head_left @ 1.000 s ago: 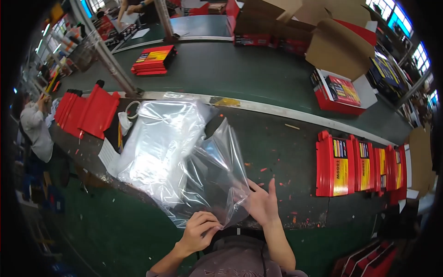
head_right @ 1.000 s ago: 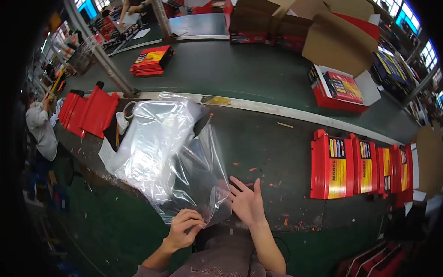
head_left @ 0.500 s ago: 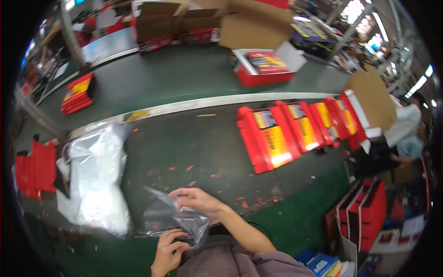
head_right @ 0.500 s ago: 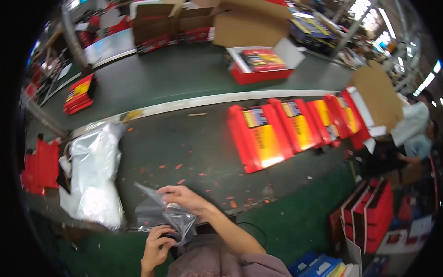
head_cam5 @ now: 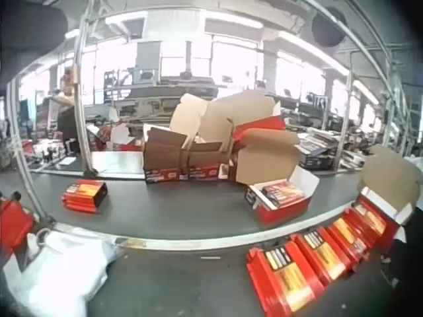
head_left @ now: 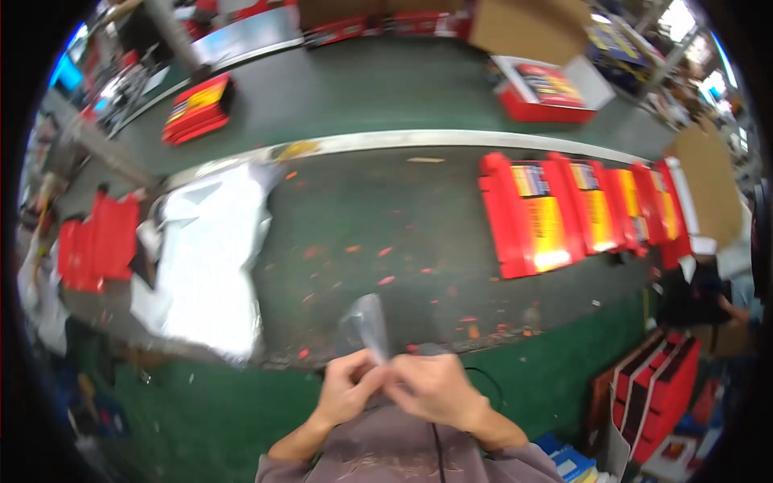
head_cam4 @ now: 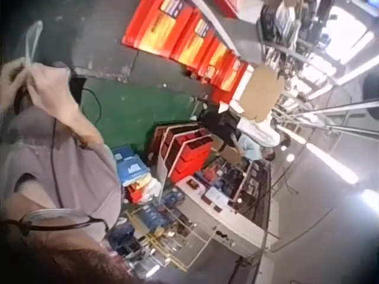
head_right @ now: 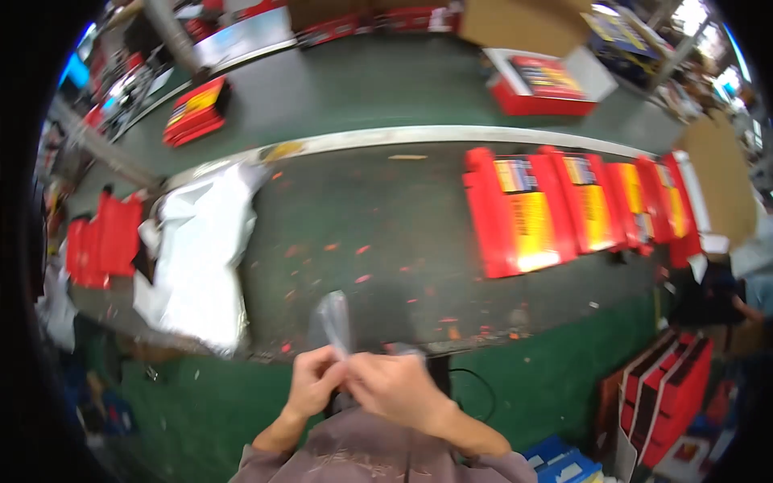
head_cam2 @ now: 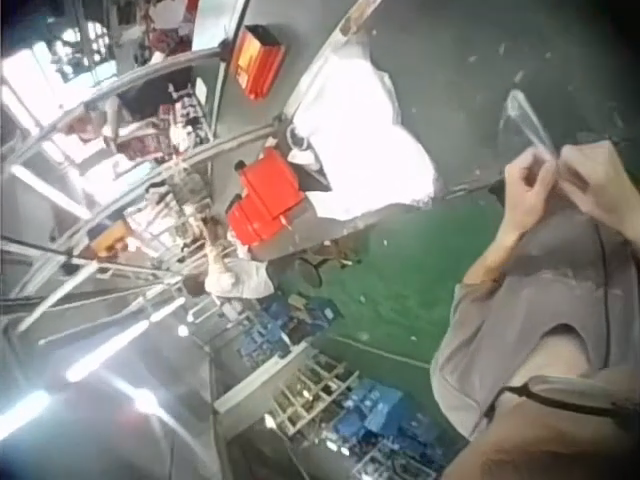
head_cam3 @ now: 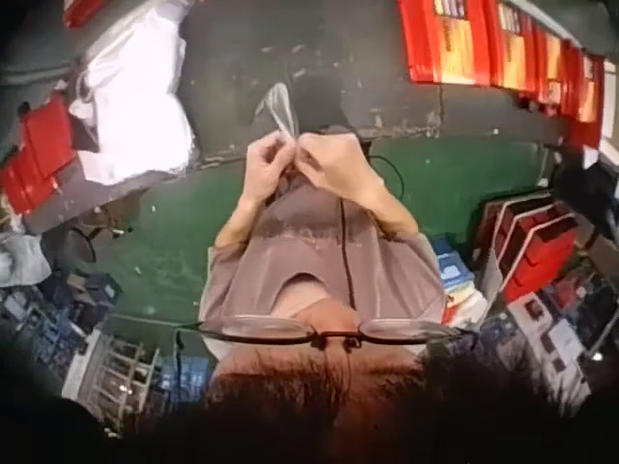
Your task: Packaging products into plastic bags and placing them into cardboard boxes on an assembly line.
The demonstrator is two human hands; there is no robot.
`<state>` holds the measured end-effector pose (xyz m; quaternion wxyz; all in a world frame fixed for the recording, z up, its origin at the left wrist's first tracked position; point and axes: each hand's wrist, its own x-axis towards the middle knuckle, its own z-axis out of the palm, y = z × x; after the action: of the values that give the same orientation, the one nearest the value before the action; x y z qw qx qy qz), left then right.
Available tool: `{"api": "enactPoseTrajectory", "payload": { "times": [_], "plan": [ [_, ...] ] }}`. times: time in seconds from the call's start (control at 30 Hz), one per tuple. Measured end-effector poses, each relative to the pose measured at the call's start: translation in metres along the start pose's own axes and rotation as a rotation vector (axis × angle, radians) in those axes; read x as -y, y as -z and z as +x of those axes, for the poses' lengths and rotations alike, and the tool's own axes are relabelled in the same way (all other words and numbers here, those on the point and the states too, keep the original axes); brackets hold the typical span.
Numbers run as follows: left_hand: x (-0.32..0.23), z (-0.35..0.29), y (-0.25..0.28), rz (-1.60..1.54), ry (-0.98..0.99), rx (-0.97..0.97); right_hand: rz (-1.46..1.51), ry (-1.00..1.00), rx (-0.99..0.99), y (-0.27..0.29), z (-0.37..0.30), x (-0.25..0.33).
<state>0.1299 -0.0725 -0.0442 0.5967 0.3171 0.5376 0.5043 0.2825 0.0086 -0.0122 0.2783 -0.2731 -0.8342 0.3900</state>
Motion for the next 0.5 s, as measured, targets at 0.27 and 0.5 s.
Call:
{"api": "enactPoseTrajectory", "payload": {
  "times": [0.27,0.5],
  "plan": [
    [0.001,-0.014,-0.013,-0.165,-0.067,-0.053,0.221,-0.164,0.077,0.027,-0.005,-0.011],
    [-0.013,-0.017,-0.002,0.310,-0.345,0.010,0.668,-0.374,0.375,0.030,-0.005,-0.026]
  ]
}}
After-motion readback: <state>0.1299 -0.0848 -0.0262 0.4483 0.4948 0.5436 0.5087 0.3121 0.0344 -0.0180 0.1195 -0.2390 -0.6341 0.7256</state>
